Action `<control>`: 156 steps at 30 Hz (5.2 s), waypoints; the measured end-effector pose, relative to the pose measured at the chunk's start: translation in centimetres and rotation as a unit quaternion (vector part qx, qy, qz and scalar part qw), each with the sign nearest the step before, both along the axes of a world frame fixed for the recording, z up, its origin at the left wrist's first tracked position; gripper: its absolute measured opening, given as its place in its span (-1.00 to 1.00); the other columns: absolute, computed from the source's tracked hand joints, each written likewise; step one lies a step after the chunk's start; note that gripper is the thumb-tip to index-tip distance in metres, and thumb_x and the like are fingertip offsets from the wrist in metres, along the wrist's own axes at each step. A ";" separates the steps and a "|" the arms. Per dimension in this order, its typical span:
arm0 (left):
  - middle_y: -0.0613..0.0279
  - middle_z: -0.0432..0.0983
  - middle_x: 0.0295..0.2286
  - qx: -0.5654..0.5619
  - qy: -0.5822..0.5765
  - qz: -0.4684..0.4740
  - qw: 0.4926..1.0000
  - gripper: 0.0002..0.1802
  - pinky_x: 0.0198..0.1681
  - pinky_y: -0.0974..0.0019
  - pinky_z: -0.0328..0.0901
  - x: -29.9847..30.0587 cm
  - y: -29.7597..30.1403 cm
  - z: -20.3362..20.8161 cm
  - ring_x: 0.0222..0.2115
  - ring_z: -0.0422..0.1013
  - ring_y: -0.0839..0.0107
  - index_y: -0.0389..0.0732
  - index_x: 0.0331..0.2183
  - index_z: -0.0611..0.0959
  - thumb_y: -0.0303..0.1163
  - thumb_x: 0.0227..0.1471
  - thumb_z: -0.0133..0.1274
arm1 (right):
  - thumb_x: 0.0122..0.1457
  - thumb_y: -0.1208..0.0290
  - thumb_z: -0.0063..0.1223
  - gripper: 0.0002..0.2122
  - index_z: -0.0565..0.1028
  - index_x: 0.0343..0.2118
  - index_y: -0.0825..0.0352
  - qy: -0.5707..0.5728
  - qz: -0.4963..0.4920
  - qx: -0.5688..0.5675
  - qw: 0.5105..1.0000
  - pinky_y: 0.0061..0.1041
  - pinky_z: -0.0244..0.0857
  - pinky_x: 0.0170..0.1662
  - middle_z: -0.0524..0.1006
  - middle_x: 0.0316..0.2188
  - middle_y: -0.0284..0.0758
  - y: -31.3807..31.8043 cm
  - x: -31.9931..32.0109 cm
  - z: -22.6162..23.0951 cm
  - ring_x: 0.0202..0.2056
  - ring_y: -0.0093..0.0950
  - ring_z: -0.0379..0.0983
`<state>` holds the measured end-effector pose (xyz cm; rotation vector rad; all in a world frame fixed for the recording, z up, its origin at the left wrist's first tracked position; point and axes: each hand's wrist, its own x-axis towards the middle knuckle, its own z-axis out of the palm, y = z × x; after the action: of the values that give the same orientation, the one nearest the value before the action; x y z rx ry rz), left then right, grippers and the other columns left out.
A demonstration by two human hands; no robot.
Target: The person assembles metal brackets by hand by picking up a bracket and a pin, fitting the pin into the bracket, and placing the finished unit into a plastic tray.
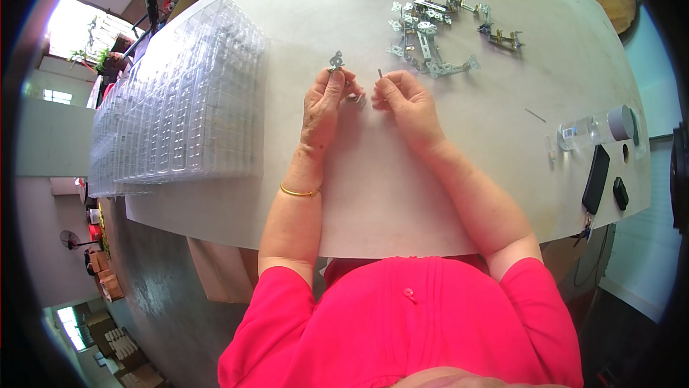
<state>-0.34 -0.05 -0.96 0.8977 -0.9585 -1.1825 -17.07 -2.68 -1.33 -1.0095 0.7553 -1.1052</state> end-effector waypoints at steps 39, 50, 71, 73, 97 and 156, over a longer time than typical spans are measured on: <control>0.54 0.23 -0.67 0.017 -0.267 0.033 0.963 -0.68 -0.57 0.56 0.03 0.3 0.4 0.6 -0.64 0.10 0.71 -0.24 -0.38 0.61 -0.21 0.30 -0.04 | 0.28 0.41 0.11 -0.91 0.53 -0.28 0.31 0.176 -0.030 -0.160 0.971 -0.70 0.18 -0.43 0.39 -0.55 -0.58 0.1 -0.8 0.7 -0.49 -0.76 0.26; 0.51 0.26 -0.67 0.060 -0.178 -0.016 0.982 -0.67 -0.56 0.54 0.03 0.5 0.4 0.7 -0.64 0.09 0.69 -0.25 -0.36 0.64 -0.24 0.31 -0.08 | 0.24 0.42 0.15 -0.90 0.54 -0.30 0.33 0.165 -0.052 -0.207 0.963 -0.63 0.16 -0.50 0.41 -0.62 -0.51 0.3 -0.5 0.7 -0.56 -0.74 0.21; 0.53 0.27 -0.65 0.052 -0.234 -0.020 0.971 -0.70 -0.56 0.55 0.03 0.3 0.5 0.8 -0.62 0.11 0.70 -0.25 -0.37 0.63 -0.24 0.29 -0.03 | 0.24 0.42 0.14 -0.90 0.52 -0.30 0.34 0.165 -0.057 -0.203 0.963 -0.62 0.21 -0.50 0.43 -0.64 -0.50 0.2 -0.6 0.9 -0.58 -0.73 0.25; 0.54 0.26 -0.65 0.044 -0.268 -0.011 0.962 -0.70 -0.56 0.56 0.02 -0.1 0.7 1.2 -0.62 0.11 0.71 -0.25 -0.37 0.63 -0.24 0.28 -0.01 | 0.25 0.42 0.13 -0.90 0.51 -0.28 0.34 0.166 -0.063 -0.192 0.965 -0.62 0.22 -0.50 0.44 -0.63 -0.49 0.3 -0.6 1.1 -0.58 -0.72 0.26; 0.44 0.31 -0.67 0.062 -0.100 -0.045 0.992 -0.65 -0.55 0.50 0.06 0.4 0.5 1.1 -0.65 0.14 0.64 -0.25 -0.37 0.62 -0.24 0.32 -0.12 | 0.27 0.38 0.12 -0.89 0.55 -0.30 0.30 0.103 -0.077 -0.106 0.986 -0.67 0.15 -0.50 0.37 -0.62 -0.55 -0.4 -0.6 1.1 -0.56 -0.75 0.22; 0.43 0.27 -0.63 -0.057 -0.403 0.022 0.913 -0.82 -0.54 0.48 0.10 -2.1 1.3 1.6 -0.58 0.13 0.66 -0.30 -0.44 0.57 -0.42 0.17 0.13 | 0.26 0.30 0.14 -0.86 0.54 -0.30 0.26 -0.014 0.013 -0.037 0.999 -0.68 0.25 -0.21 0.52 -0.39 -0.55 -1.4 -1.5 2.1 -0.31 -0.71 0.34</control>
<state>-2.46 1.26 0.68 1.3376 -1.6347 -0.6850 -18.55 -4.03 0.76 -1.0619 0.6804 -1.1297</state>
